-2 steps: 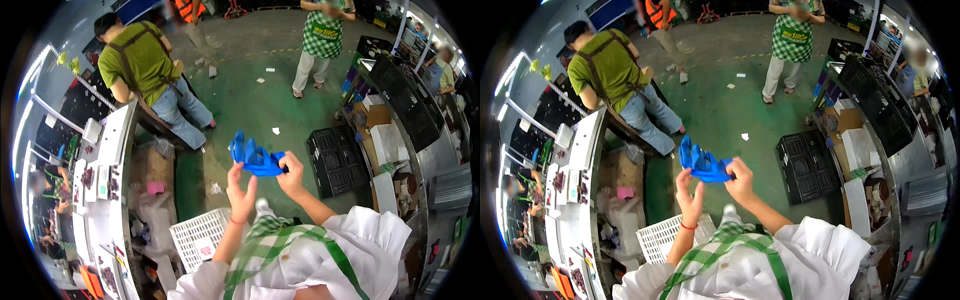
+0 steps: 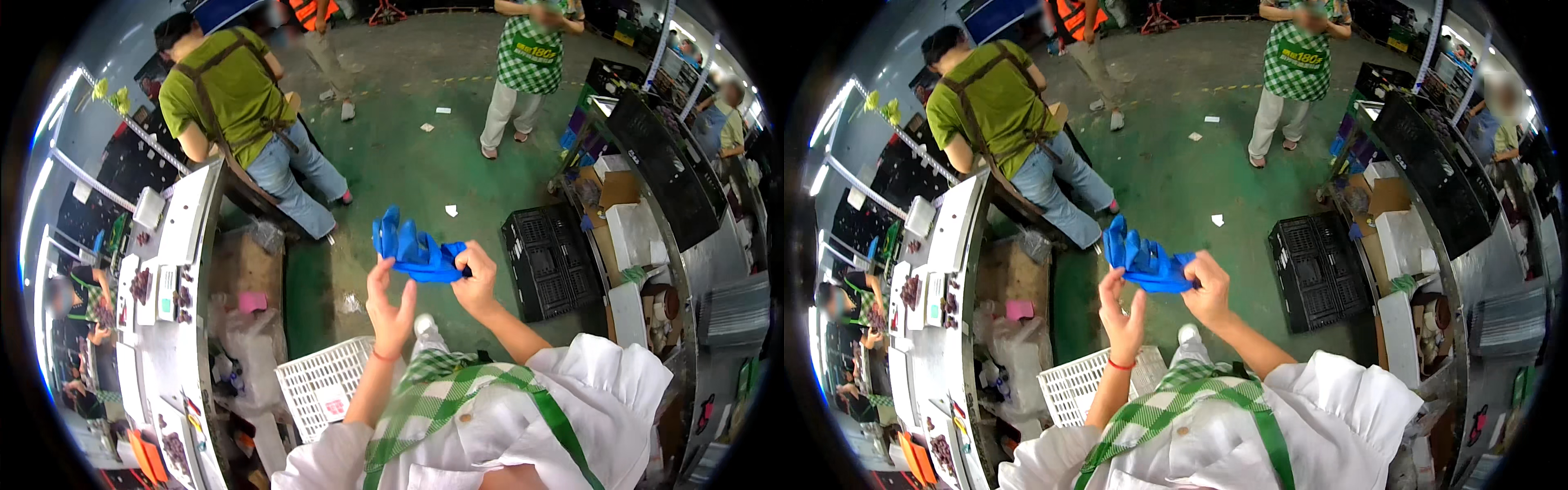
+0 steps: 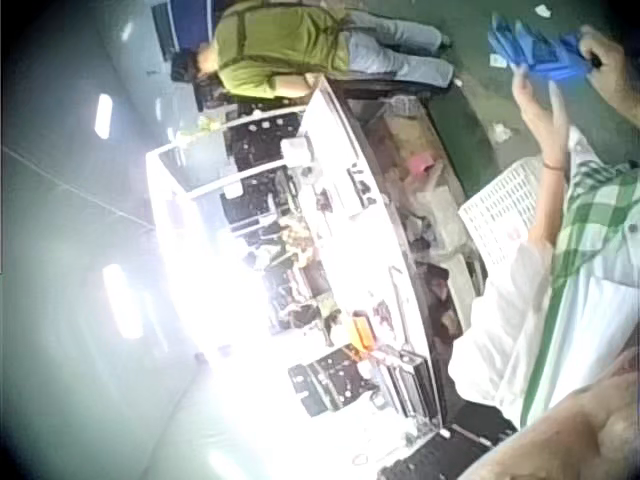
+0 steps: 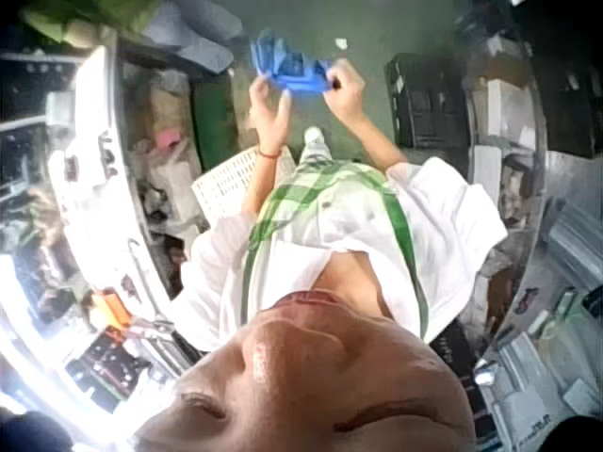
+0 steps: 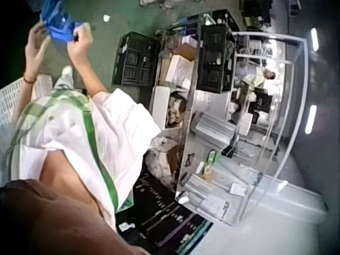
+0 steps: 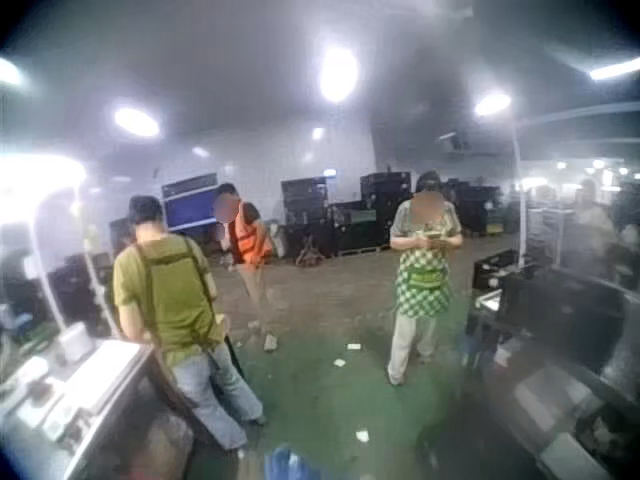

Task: The person picks up a flat cardboard box blank and assembles it into a box by folding and tucking the flaps. The person places the assembled box into a white plastic crate. The person also puts on blue gloves and moves a green crate.

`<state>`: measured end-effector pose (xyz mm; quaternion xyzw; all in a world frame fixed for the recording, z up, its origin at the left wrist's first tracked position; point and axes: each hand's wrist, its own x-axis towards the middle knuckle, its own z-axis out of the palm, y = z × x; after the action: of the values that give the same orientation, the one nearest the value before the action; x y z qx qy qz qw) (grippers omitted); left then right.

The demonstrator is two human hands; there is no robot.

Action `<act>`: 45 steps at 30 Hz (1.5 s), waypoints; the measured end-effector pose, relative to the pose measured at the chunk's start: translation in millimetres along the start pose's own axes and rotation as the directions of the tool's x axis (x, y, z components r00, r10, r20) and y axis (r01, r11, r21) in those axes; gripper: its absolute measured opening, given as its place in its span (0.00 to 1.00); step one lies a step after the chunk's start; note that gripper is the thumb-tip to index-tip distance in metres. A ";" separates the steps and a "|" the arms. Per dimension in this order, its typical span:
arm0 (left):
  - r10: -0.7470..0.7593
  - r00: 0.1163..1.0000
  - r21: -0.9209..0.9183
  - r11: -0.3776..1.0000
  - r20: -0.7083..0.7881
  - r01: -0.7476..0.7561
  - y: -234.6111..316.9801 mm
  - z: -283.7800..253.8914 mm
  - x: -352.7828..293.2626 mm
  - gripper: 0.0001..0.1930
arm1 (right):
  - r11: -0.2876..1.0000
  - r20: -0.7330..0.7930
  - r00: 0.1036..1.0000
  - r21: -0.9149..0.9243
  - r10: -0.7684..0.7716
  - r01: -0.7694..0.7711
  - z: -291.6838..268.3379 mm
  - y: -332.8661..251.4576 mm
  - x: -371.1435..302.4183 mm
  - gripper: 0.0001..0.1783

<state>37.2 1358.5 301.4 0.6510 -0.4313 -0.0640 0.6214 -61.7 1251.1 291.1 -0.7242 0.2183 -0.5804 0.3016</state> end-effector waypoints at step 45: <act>-0.475 0.803 -0.044 0.851 0.361 0.523 -295.9 231.9 501.3 0.08 | 0.965 0.626 0.759 0.038 0.179 -0.259 207.1 405.4 392.3 0.07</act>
<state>346.9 819.7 221.8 0.6751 -0.3386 -0.3660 0.5437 244.0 734.7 259.5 -0.8236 0.1550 -0.2842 0.4657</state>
